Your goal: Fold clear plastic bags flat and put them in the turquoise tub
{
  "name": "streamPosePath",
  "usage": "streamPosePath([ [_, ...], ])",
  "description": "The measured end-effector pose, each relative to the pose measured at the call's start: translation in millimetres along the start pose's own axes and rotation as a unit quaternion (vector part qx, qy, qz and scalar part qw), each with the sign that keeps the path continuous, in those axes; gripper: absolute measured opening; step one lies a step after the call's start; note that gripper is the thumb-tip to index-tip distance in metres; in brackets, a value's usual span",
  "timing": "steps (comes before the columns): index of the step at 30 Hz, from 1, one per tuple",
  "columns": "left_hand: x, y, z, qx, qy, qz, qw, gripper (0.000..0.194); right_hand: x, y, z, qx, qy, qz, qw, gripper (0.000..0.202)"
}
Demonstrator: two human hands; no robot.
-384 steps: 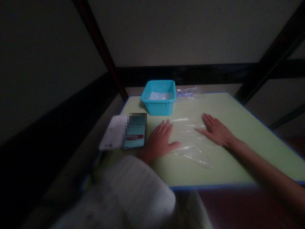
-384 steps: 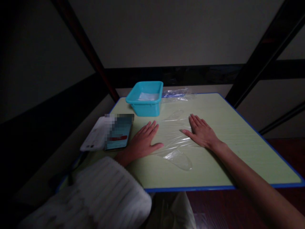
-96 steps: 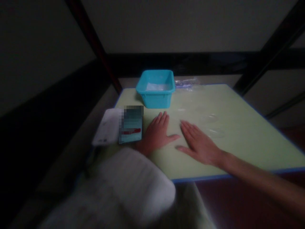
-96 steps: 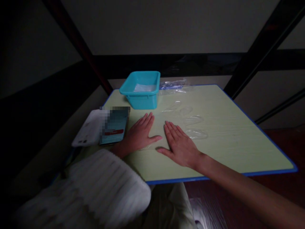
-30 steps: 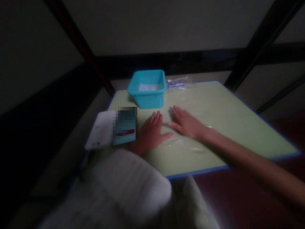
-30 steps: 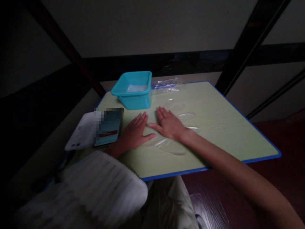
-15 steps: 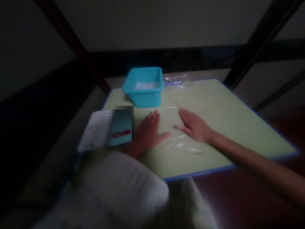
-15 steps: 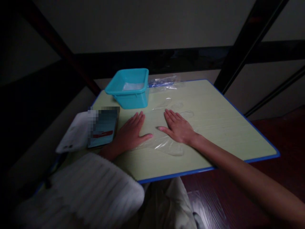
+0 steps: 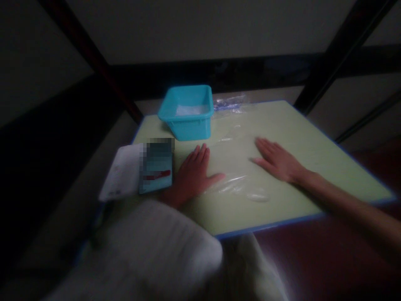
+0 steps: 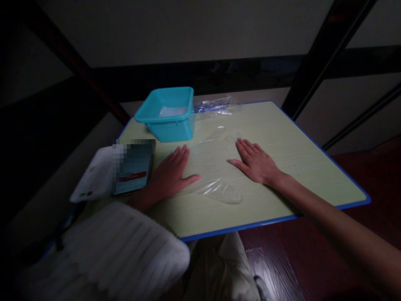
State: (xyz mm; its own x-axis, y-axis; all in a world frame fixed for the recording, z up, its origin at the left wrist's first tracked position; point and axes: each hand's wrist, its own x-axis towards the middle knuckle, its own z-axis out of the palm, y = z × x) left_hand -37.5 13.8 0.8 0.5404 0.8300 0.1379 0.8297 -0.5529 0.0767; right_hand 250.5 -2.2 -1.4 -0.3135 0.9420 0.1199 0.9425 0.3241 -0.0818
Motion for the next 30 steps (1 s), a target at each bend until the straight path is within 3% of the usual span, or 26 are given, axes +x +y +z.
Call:
streamPosePath([
  [9,0.2,-0.4,2.4,0.003,0.004,-0.003,1.0,0.087,-9.1,21.7,-6.8,-0.031,-0.041,0.076,0.996,0.078],
  [15,-0.5,3.9,-1.7,0.0,0.002,-0.014,1.0,0.086,-21.2,52.3,-9.2,-0.029,-0.024,0.136,0.99,0.077],
  [17,-0.5,4.4,-2.1,-0.001,0.006,-0.013,1.0,0.086,-17.9,52.0,-13.1,-0.018,-0.008,0.143,0.99,0.077],
  [20,-0.3,3.6,-0.8,0.003,0.012,-0.007,1.0,0.085,-2.8,21.4,-20.5,0.013,0.022,0.1,0.995,0.08],
  [26,0.9,-3.1,6.4,0.023,0.017,0.01,1.0,0.082,32.3,-88.9,-8.6,0.082,0.015,-0.1,0.991,0.093],
  [28,1.0,-4.7,8.0,0.029,0.014,0.021,0.999,0.079,35.9,-104.3,1.6,0.092,0.004,-0.135,0.987,0.093],
  [30,0.9,-4.5,7.9,0.028,0.016,0.018,0.999,0.078,34.3,-102.7,8.1,0.088,0.001,-0.131,0.987,0.094],
])
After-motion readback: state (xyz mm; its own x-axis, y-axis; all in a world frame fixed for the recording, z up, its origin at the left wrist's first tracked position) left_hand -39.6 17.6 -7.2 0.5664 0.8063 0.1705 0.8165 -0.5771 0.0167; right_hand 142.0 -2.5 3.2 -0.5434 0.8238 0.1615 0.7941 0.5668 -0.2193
